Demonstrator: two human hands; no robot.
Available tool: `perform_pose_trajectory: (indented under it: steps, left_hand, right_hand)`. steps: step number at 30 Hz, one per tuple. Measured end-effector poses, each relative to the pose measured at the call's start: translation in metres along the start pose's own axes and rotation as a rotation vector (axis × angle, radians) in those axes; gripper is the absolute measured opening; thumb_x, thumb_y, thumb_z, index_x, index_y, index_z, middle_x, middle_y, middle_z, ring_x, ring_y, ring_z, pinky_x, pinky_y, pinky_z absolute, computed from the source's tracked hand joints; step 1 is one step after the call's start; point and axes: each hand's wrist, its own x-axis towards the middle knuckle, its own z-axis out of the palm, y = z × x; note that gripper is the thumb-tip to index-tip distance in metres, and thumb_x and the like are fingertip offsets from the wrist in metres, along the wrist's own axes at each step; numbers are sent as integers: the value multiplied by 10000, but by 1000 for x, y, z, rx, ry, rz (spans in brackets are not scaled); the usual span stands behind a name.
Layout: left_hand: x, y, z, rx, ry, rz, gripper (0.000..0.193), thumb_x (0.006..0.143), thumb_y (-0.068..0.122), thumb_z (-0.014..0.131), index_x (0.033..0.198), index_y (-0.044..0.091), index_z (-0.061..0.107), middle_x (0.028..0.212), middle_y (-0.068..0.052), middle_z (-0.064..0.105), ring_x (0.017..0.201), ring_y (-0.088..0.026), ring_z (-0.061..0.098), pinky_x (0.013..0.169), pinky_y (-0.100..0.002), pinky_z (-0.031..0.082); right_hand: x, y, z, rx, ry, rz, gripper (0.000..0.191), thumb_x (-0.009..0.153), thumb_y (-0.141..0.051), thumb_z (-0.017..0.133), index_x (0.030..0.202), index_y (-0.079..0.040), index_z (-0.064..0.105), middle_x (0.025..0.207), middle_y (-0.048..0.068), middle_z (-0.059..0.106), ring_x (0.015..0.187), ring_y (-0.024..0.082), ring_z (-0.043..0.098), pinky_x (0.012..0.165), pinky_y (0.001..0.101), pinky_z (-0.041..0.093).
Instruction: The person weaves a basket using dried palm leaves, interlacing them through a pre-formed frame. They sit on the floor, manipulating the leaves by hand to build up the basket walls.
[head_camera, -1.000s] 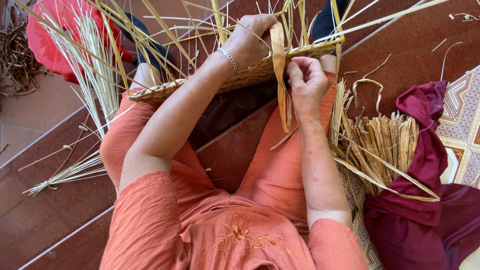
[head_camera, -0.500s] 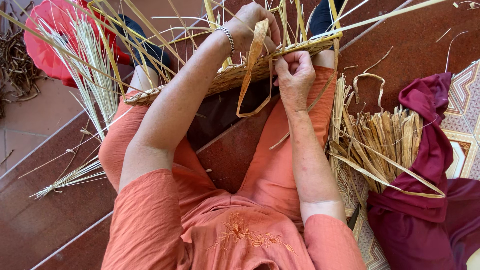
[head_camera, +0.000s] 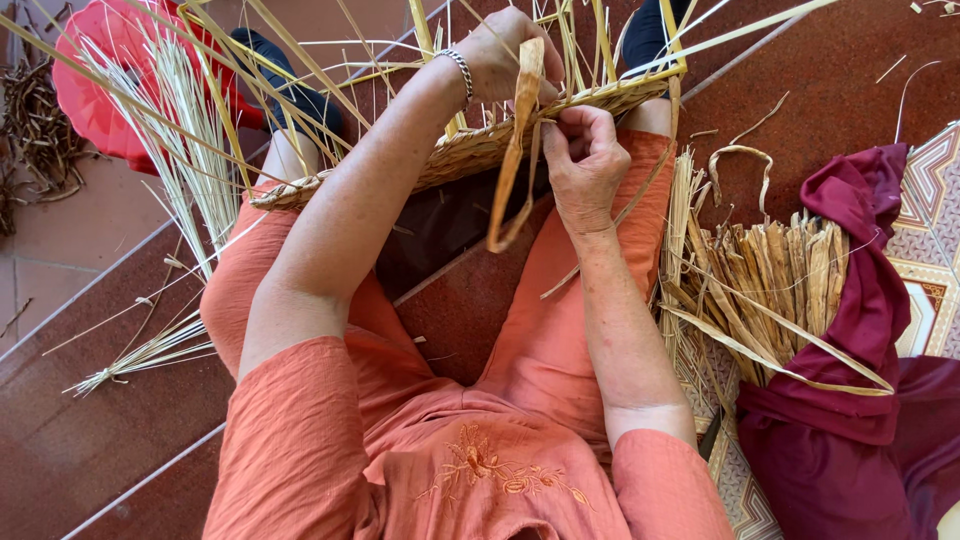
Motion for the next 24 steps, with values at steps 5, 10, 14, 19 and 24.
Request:
perform_pose_trajectory:
  steps: [5, 10, 14, 19, 24]
  left_hand:
    - [-5, 0, 3, 54, 118, 150, 197, 725, 144, 923, 862, 85, 796, 802, -44, 774, 678, -101, 726, 592, -241, 604]
    - [-8, 3, 3, -226, 28, -17, 87, 819, 101, 837, 873, 65, 778, 796, -64, 772, 632, -96, 759, 546, -247, 612]
    - [-6, 0, 6, -66, 119, 64, 168, 767, 158, 889, 833, 89, 751, 754, -37, 769, 620, -84, 737, 546, -260, 598]
    - [-6, -8, 8, 44, 151, 238, 171, 749, 171, 938, 816, 98, 799, 742, -34, 758, 663, -79, 705, 600, -286, 586]
    - [-5, -8, 8, -86, 78, 29, 129, 902, 208, 777, 920, 81, 780, 787, -47, 766, 638, -102, 734, 601, -268, 608]
  right_hand:
    - [6, 4, -3, -391, -20, -339, 113, 916, -14, 772, 968, -15, 671, 836, 85, 732, 645, 148, 674, 595, 306, 549]
    - [5, 9, -20, -500, -121, -283, 103, 926, -19, 746, 898, -43, 650, 747, 39, 702, 613, 135, 683, 595, 287, 561]
    - [0, 4, -23, -340, -69, -274, 97, 948, -52, 787, 984, -20, 703, 821, 59, 740, 626, 128, 682, 574, 287, 543]
    - [7, 1, -9, -328, -40, -312, 122, 919, -48, 796, 978, -2, 700, 859, 89, 748, 617, 120, 657, 568, 286, 534]
    - [6, 15, -18, -248, -120, -121, 32, 911, -36, 703, 886, -33, 683, 773, 57, 722, 618, 124, 658, 563, 275, 538]
